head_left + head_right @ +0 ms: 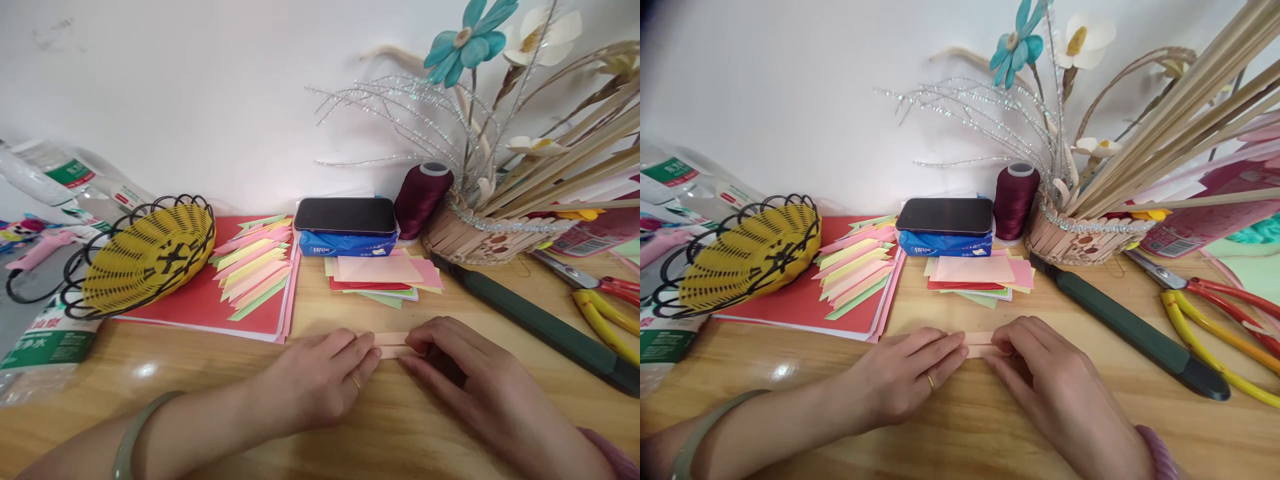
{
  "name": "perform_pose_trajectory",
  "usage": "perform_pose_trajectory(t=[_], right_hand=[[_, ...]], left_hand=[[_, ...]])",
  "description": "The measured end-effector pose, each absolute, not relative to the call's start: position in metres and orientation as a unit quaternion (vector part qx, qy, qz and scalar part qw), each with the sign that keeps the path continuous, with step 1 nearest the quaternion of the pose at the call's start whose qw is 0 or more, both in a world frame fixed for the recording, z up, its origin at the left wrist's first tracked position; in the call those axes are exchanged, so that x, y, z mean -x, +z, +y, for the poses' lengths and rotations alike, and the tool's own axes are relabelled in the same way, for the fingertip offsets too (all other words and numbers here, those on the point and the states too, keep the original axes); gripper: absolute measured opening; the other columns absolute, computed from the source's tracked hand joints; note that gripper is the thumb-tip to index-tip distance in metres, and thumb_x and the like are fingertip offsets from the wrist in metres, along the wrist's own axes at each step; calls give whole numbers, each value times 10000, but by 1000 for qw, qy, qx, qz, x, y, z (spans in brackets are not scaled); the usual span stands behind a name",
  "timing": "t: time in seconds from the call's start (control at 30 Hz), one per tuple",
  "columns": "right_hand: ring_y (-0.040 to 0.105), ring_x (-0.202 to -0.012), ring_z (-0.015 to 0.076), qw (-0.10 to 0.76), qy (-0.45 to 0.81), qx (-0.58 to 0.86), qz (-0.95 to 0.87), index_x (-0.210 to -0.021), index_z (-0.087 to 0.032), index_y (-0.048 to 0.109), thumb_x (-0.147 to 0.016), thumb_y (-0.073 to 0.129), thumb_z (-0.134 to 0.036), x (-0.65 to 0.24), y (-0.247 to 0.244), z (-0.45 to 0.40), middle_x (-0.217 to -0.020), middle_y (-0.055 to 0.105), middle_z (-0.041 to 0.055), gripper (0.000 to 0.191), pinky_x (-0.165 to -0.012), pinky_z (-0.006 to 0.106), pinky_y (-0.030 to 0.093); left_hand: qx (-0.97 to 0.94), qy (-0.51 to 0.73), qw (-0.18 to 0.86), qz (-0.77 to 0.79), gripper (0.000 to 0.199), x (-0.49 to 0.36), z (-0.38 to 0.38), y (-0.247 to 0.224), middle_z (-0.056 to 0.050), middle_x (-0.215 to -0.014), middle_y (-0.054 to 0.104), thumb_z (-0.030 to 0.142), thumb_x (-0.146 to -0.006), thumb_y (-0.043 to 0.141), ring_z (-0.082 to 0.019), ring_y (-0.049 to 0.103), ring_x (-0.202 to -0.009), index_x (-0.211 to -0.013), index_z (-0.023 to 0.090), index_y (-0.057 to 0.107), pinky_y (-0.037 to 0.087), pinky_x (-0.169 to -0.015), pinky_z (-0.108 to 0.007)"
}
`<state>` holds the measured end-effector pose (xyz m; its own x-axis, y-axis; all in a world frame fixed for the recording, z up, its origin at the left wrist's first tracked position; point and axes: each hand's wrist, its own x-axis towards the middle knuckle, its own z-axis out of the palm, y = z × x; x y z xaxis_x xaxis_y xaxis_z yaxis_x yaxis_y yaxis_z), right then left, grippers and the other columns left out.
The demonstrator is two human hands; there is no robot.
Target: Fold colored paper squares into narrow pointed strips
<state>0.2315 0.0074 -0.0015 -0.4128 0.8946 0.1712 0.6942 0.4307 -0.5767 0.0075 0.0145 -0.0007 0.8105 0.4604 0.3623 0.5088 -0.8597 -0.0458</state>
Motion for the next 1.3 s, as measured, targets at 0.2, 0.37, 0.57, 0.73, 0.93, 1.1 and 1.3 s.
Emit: perform_pose_trajectory(t=[0.2, 0.37, 0.57, 0.73, 0.93, 1.1, 1.3], right_hand=[[566, -664, 146, 229, 236, 508, -796, -777, -223, 529, -879, 447, -274, -229, 0, 10, -733, 588, 11, 140, -587, 272, 459], [559, -606, 135, 203, 255, 529, -784, -757, -226, 520, -858, 451, -250, -228, 4, 13, -694, 593, -3, 124, -546, 259, 447], [541, -553, 124, 162, 289, 538, -775, -778, -228, 508, -852, 448, -247, -228, 5, 17, -671, 591, -14, 97, -504, 250, 426], [535, -547, 124, 143, 296, 542, -773, -835, -227, 505, -865, 434, -265, -228, 3, 17, -680, 594, -14, 86, -497, 252, 416], [548, -573, 127, 142, 290, 542, -776, -843, -228, 505, -866, 429, -260, -228, 4, 18, -703, 602, -12, 85, -527, 260, 428], [551, -562, 128, 157, 288, 539, -776, -834, -225, 516, -847, 446, -235, -227, 3, 17, -697, 609, -8, 71, -510, 256, 425], [549, -570, 130, 155, 282, 537, -780, -832, -229, 496, -865, 425, -252, -227, 2, 16, -695, 597, -10, 82, -519, 256, 426]], left_hand=[[961, -133, 67, -233, 337, -1, 16, 0, -85, -1179, 600, 135, -950, 279, -176, 556, -980, -1164, 91, 536, 547, -700, -267], [969, -75, 53, -229, 330, 6, 17, 3, -59, -1267, 541, 143, -938, 338, -188, 527, -1025, -1227, 111, 492, 543, -705, -271], [973, -78, 50, -213, 320, 5, 17, 7, -93, -1245, 554, 152, -923, 395, -200, 523, -1051, -1214, 73, 501, 521, -765, -286], [971, -95, 65, -210, 318, 5, 17, 7, -98, -1219, 574, 130, -929, 355, -207, 530, -1038, -1186, 57, 529, 509, -788, -292], [970, -72, 23, -229, 319, 8, 20, 7, -30, -1255, 552, 171, -953, 336, -187, 518, -1052, -1233, 142, 486, 533, -771, -284], [971, -63, 20, -229, 309, 8, 20, 7, -62, -1262, 541, 192, -939, 396, -180, 519, -1059, -1231, 146, 484, 529, -788, -287], [972, -76, 42, -218, 323, 8, 19, 4, -85, -1257, 546, 169, -938, 365, -204, 534, -1041, -1232, 107, 485, 538, -751, -308]])
